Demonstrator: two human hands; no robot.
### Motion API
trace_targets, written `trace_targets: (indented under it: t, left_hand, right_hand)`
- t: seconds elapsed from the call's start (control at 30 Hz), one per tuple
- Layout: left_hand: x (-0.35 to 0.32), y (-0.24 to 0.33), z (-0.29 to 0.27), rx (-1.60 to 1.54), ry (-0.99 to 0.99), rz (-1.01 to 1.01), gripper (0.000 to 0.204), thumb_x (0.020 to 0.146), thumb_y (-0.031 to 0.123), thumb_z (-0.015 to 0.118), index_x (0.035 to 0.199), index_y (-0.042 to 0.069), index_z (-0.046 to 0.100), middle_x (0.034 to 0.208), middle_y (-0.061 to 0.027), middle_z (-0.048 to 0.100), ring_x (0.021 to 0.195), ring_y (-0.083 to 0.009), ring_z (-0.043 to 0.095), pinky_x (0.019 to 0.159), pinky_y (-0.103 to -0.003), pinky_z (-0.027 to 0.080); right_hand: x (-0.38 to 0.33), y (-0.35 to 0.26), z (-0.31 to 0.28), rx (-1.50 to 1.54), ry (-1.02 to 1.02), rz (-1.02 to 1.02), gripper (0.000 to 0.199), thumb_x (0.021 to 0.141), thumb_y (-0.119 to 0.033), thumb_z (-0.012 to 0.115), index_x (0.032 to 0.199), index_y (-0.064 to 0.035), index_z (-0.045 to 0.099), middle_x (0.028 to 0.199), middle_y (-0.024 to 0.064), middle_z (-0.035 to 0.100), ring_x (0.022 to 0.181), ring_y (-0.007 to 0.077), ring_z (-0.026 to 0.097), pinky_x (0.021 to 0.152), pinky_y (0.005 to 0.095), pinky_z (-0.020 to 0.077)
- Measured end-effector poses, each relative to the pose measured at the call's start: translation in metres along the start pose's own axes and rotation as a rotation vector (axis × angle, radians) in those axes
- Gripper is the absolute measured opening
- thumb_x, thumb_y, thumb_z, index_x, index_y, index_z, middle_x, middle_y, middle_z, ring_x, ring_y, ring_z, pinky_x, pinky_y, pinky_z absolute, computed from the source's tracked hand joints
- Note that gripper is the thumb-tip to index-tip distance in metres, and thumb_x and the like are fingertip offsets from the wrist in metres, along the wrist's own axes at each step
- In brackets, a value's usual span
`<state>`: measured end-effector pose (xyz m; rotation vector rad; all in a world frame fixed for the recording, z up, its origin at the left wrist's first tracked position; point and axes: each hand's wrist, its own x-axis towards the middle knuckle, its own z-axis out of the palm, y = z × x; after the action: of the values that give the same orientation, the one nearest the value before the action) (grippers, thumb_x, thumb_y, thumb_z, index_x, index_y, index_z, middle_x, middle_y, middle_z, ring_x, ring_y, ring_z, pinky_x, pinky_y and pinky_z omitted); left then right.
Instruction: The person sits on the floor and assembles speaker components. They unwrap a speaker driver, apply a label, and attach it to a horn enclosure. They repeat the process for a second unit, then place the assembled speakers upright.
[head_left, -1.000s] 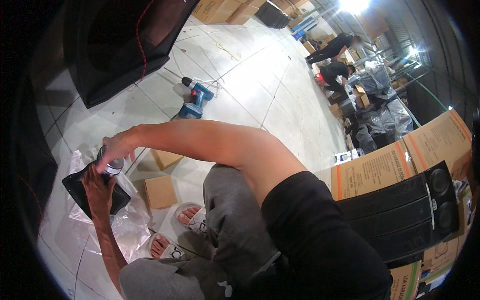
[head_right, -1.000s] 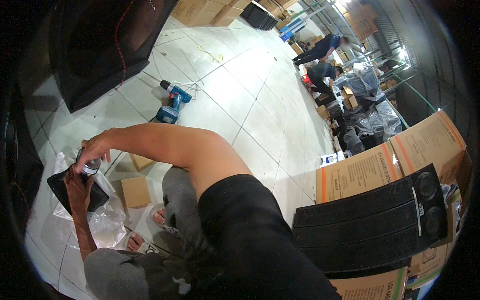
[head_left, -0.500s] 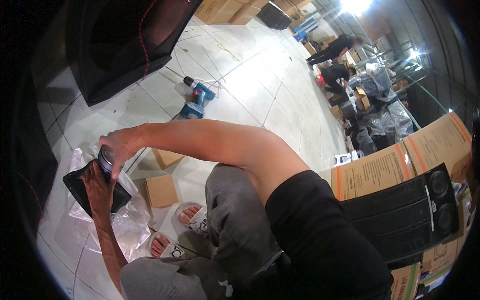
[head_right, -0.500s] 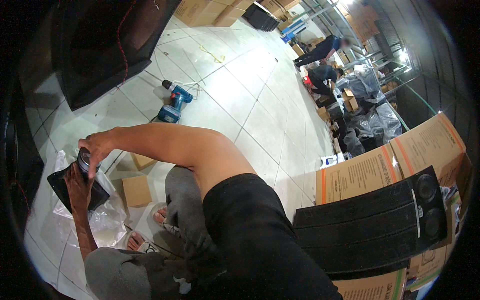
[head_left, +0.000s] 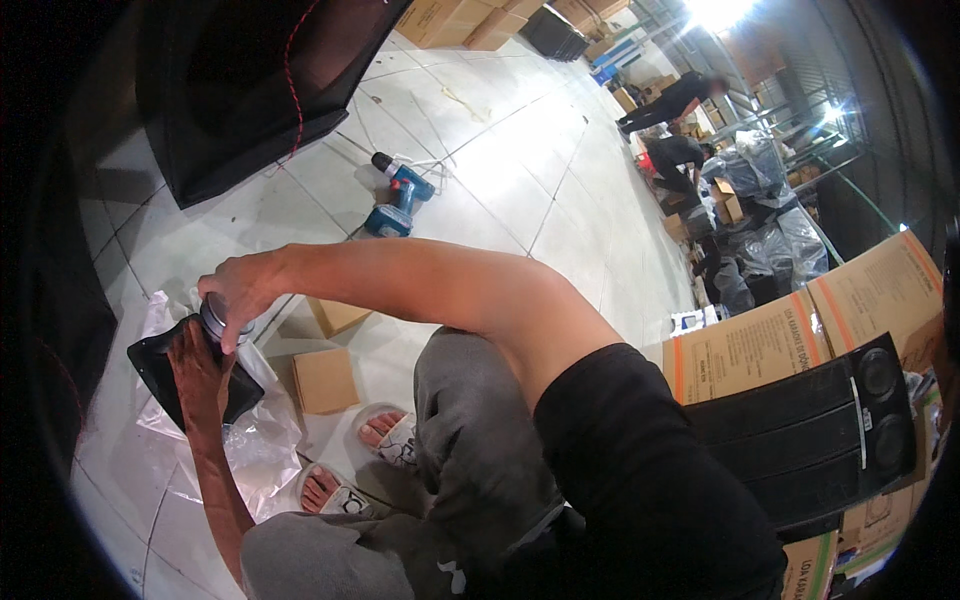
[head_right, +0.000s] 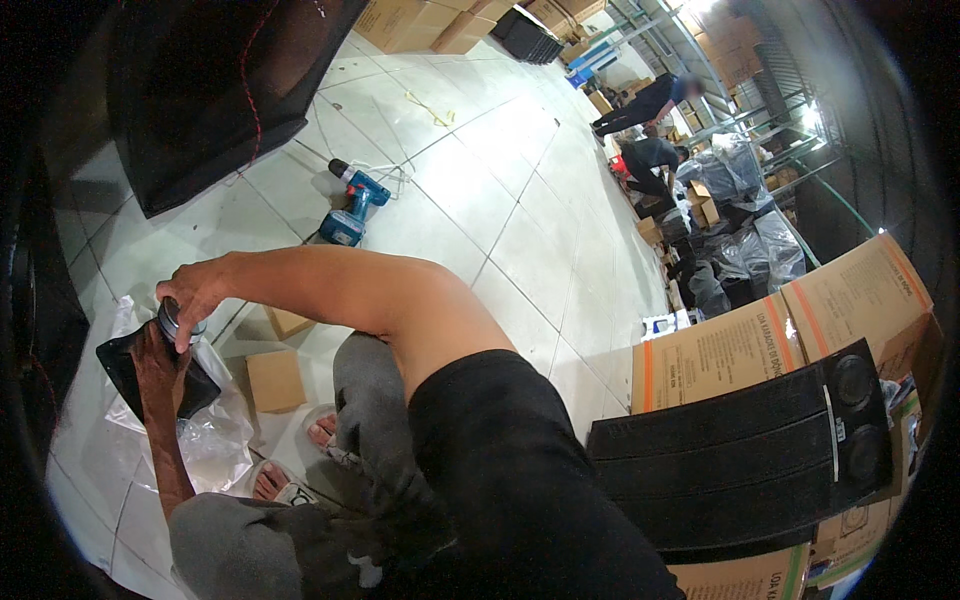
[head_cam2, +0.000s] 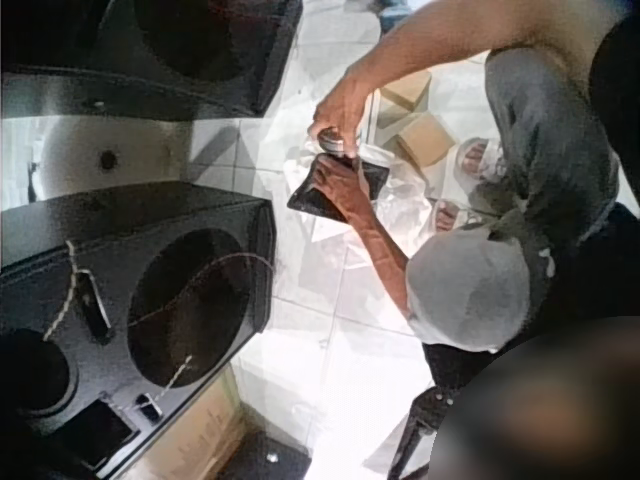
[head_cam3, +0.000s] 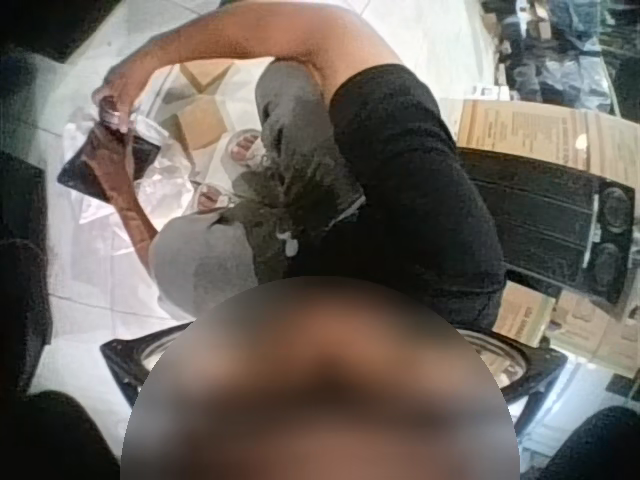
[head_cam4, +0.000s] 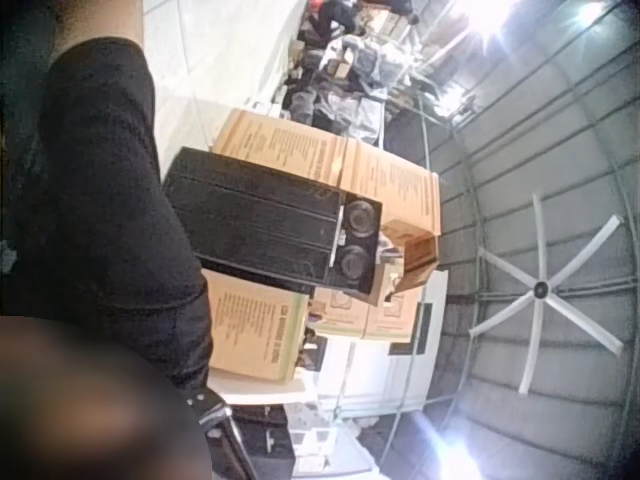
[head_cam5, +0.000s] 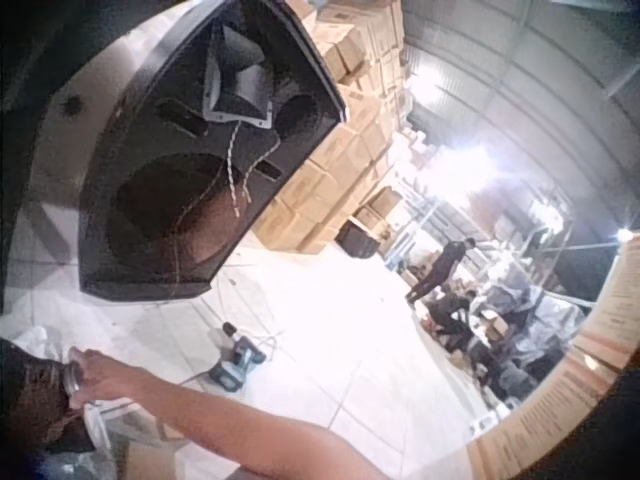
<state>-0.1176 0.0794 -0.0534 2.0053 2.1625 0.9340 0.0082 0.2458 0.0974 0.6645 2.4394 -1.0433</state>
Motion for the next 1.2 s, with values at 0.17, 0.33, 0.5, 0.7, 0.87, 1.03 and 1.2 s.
trace_targets:
  t: [0.17,0.33,0.5,0.7,0.87,1.03,1.2]
  left_hand:
    - [-0.001,0.002,-0.004,0.067,-0.008,0.02,0.08,0.077,0.016,0.08,0.139,-0.008,0.036,0.13,-0.0272,0.053,0.12,-0.0438,0.05,0.105,-0.053,0.037]
    - [-0.003,0.001,-0.004,0.05,0.039,0.003,0.074,0.08,0.022,0.078,0.136,-0.009,0.039,0.129,-0.0279,0.053,0.121,-0.044,0.049,0.105,-0.052,0.036]
    - [-0.001,0.005,-0.011,-0.028,-0.11,-0.118,0.068,0.087,0.025,0.071,0.137,-0.008,0.04,0.136,-0.0275,0.049,0.125,-0.0451,0.046,0.108,-0.053,0.033]
    - [0.0,0.01,-0.015,-0.003,-0.077,-0.119,0.066,0.086,0.026,0.072,0.136,-0.006,0.042,0.133,-0.0263,0.051,0.122,-0.0447,0.047,0.106,-0.052,0.035]
    - [0.006,0.02,-0.009,0.097,-0.126,-0.138,0.071,0.084,0.024,0.073,0.139,-0.007,0.04,0.14,-0.0261,0.048,0.131,-0.042,0.043,0.111,-0.051,0.032]
    - [0.012,0.019,-0.025,0.094,-0.172,-0.142,0.071,0.087,0.033,0.072,0.14,-0.004,0.041,0.142,-0.0257,0.047,0.134,-0.041,0.042,0.113,-0.053,0.03]
    - [0.026,-0.016,-0.057,0.535,0.298,-0.164,0.064,0.091,0.04,0.067,0.134,-0.004,0.049,0.137,-0.0243,0.051,0.131,-0.0409,0.044,0.109,-0.051,0.035]
  right_hand:
    - [-0.009,-0.006,0.004,0.171,-0.09,0.193,0.109,0.063,-0.062,0.08,0.141,0.0022,0.039,0.129,0.0267,0.058,0.112,0.0317,0.065,0.088,0.0374,0.055]
    - [-0.01,-0.003,0.024,-0.135,0.128,-0.069,0.094,0.077,-0.063,0.068,0.137,0.0025,0.038,0.124,0.0279,0.055,0.109,0.0391,0.062,0.091,0.0437,0.0524]
    - [-0.001,0.015,0.052,-0.376,0.44,-0.431,0.073,0.088,-0.061,0.056,0.126,-0.0005,0.043,0.111,0.0259,0.051,0.099,0.0447,0.059,0.086,0.0507,0.0501]
    - [0.006,0.017,0.064,-0.152,0.499,-0.353,0.062,0.092,-0.054,0.052,0.121,0.0002,0.044,0.11,0.0275,0.051,0.095,0.0453,0.059,0.084,0.0516,0.0493]
    - [0.003,0.014,0.072,-0.059,0.568,-0.162,0.058,0.095,-0.049,0.049,0.122,0.0014,0.042,0.11,0.029,0.051,0.094,0.0463,0.06,0.084,0.0517,0.0496]
    - [0.005,0.022,0.073,-0.096,0.568,-0.152,0.056,0.096,-0.047,0.047,0.122,0.002,0.04,0.112,0.0297,0.05,0.096,0.0462,0.06,0.087,0.0518,0.0491]
    - [-0.001,0.046,0.065,-0.057,0.555,-0.189,0.056,0.096,-0.049,0.049,0.12,0.0002,0.042,0.113,0.026,0.049,0.103,0.0427,0.054,0.094,0.0492,0.0433]
